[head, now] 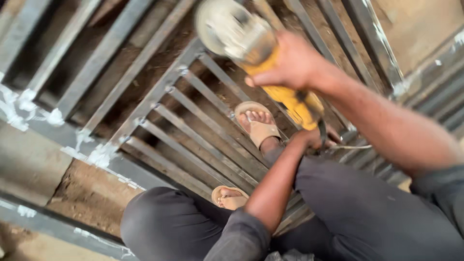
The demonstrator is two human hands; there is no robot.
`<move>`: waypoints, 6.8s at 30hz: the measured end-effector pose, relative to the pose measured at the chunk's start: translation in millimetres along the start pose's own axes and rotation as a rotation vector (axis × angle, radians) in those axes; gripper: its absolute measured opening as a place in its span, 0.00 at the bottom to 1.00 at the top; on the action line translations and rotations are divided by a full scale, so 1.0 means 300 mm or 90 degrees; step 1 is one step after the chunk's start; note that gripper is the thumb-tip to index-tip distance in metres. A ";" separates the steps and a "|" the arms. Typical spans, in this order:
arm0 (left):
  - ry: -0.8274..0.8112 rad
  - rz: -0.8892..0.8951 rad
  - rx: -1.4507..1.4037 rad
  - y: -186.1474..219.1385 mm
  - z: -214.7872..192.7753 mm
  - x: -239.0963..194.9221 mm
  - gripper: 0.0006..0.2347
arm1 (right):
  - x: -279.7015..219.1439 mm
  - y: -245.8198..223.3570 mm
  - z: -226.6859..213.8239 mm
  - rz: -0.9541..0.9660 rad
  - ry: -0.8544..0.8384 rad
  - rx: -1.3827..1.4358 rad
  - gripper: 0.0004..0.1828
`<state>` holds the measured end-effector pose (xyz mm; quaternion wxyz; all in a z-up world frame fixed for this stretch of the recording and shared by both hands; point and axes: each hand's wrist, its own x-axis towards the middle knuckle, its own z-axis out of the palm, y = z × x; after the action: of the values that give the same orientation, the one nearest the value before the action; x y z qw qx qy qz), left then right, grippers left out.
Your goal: The person uses an angle grinder to smooth out the welds and joints on a metal gate, working across different sections of the frame and bars.
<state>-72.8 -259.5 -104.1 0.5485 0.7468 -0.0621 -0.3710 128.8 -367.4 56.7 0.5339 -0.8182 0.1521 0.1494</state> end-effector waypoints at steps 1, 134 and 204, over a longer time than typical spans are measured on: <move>0.002 -0.014 -0.022 -0.051 -0.045 0.028 0.31 | -0.011 0.027 0.023 0.009 0.000 0.016 0.31; 0.281 -0.311 -0.051 0.141 -0.620 0.035 0.47 | 0.151 0.199 0.579 0.195 -0.161 0.025 0.29; 0.309 -0.122 -0.217 -0.076 -0.518 0.210 0.55 | 0.246 0.347 0.531 -0.102 -0.080 -0.203 0.35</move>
<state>61.8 -161.7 -135.4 0.6268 0.7134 0.2047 -0.2370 140.3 -267.4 -120.9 0.4162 -0.8909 0.0273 0.1798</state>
